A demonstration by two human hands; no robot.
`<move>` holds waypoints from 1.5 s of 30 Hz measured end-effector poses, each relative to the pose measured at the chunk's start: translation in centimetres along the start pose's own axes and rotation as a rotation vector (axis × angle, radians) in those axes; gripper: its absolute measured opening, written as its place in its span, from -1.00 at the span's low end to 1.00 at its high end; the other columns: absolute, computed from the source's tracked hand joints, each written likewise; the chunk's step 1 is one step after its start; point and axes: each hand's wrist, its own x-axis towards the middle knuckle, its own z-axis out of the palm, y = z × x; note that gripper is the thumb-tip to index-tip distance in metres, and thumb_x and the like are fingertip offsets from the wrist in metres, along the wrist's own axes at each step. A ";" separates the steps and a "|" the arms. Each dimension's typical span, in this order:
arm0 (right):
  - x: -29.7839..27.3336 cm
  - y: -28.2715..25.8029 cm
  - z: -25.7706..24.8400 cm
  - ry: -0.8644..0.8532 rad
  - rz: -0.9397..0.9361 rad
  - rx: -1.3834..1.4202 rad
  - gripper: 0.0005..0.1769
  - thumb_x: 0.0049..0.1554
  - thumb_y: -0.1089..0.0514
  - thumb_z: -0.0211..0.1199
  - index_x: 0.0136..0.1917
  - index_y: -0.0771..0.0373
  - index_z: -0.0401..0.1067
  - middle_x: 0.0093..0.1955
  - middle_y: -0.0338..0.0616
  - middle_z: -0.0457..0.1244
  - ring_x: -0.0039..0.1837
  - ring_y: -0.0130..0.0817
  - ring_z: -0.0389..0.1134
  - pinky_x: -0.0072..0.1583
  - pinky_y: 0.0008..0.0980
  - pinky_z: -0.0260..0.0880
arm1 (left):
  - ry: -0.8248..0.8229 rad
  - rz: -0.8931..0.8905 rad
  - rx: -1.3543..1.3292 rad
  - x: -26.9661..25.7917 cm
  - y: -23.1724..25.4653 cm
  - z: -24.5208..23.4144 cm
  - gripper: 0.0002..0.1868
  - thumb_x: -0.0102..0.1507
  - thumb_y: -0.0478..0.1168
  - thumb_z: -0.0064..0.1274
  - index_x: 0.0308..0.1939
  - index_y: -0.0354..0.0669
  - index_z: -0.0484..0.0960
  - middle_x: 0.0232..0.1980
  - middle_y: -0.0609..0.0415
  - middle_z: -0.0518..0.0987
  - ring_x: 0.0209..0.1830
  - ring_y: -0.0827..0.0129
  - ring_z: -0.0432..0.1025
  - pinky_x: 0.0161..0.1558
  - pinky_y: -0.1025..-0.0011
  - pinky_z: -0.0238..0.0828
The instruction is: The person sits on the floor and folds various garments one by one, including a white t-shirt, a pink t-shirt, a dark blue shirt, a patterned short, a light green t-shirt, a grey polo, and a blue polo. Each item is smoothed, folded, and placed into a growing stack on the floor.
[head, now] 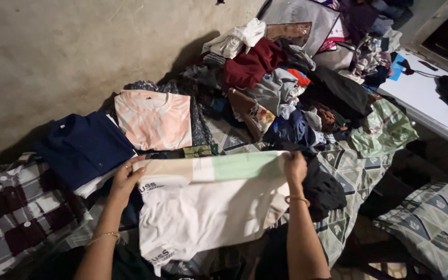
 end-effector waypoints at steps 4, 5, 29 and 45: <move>1.0 0.8 0.2 0.043 -0.040 -0.054 -0.69 0.17 -0.10 0.33 0.01 0.16 0.53 0.06 0.03 0.40 0.10 0.15 0.41 0.09 0.04 0.40 | 0.007 0.106 0.329 0.7 -2.6 0.8 -0.42 0.26 -0.29 0.22 0.39 -0.10 0.57 -0.16 0.10 0.45 -0.30 0.52 0.26 -0.28 0.51 0.23; 0.9 1.0 0.8 0.049 -0.077 -0.082 -0.73 0.17 -0.06 0.31 0.02 0.14 0.54 0.07 0.02 0.40 0.10 0.15 0.41 0.08 0.04 0.40 | 0.004 0.174 0.457 1.0 -3.1 1.0 -0.38 0.19 -0.28 0.25 0.36 -0.08 0.54 -0.14 0.06 0.54 -0.29 0.49 0.36 -0.24 0.50 0.32; -3.9 2.0 -2.4 0.092 -0.216 -0.014 -0.80 0.14 0.01 0.32 -0.01 0.10 0.59 -0.01 0.01 0.41 0.04 0.08 0.42 0.04 -0.02 0.42 | 0.103 0.557 0.977 -3.9 2.1 4.1 -0.22 -0.01 -0.11 0.38 0.25 -0.25 0.46 0.26 -0.32 0.45 0.03 -0.17 0.47 -0.07 0.08 0.44; -8.5 5.0 -6.3 -0.468 -0.007 -0.391 -0.41 -0.12 -0.26 0.48 0.12 0.01 0.61 0.08 0.00 0.43 0.15 0.02 0.45 0.16 -0.09 0.47 | -0.433 0.002 1.664 -17.0 -7.7 10.9 -0.86 0.25 -0.21 0.07 -0.15 -0.02 0.69 -0.08 -0.05 0.67 -0.05 0.10 0.60 -0.11 0.15 0.56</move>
